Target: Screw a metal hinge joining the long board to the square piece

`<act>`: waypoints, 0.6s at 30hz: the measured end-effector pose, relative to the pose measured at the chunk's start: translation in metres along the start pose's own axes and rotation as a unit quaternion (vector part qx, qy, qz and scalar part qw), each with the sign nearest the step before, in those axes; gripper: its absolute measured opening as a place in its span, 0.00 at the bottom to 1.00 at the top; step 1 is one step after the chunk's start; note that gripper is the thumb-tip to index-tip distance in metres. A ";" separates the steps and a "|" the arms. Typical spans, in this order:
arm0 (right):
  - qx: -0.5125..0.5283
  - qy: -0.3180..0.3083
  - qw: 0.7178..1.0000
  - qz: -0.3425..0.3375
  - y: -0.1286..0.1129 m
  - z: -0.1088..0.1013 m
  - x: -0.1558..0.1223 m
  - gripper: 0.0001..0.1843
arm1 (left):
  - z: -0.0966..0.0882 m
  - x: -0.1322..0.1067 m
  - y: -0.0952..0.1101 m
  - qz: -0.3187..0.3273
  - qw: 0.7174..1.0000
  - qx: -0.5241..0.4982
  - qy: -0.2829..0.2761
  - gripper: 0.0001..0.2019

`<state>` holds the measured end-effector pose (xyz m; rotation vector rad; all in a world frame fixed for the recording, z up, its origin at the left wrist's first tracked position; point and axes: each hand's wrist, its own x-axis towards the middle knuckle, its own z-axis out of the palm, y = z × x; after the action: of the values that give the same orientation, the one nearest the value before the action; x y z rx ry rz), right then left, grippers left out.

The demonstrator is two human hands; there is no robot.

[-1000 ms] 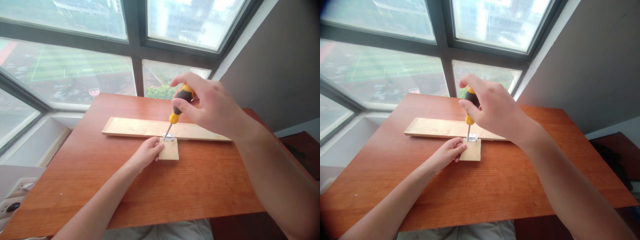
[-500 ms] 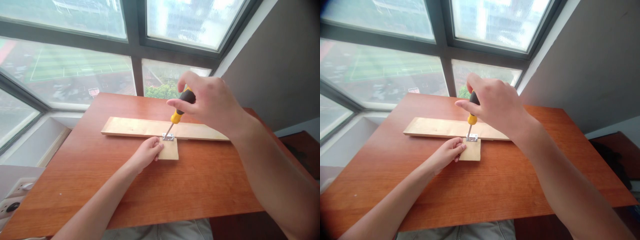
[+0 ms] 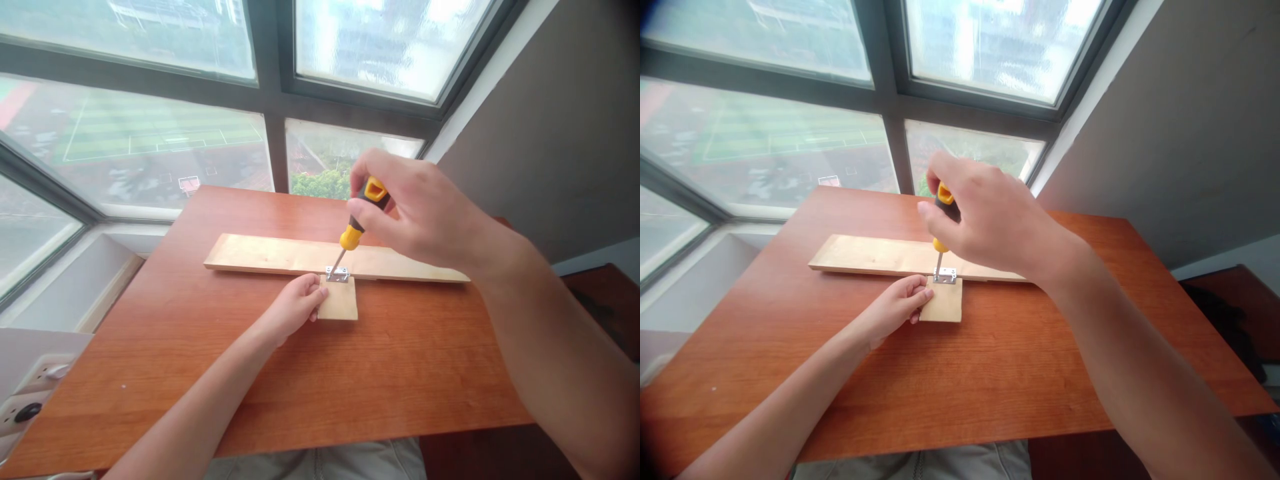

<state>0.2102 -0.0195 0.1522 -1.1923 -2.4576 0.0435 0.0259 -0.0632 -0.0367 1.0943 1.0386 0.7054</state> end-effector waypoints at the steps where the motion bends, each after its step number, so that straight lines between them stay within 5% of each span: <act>1: 0.021 -0.010 1.000 -0.014 -0.001 -0.001 -0.001 0.07 | 0.000 0.000 0.000 0.000 1.000 0.000 -0.001 0.15; 9: -0.031 0.053 0.998 0.008 0.004 0.008 0.000 0.14 | 0.001 0.000 0.001 0.000 1.000 -0.003 -0.003 0.15; 14: 0.033 -0.003 0.999 -0.036 0.001 0.001 -0.002 0.09 | 0.000 0.000 0.001 0.003 1.000 0.002 -0.003 0.15; 18: 0.015 0.013 0.999 -0.039 0.000 0.002 -0.002 0.08 | 0.000 -0.001 0.001 0.004 1.000 0.005 -0.005 0.14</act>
<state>0.2105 -0.0210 0.1493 -1.0773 -2.4694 0.0417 0.0260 -0.0636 -0.0353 1.1102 1.0308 0.7025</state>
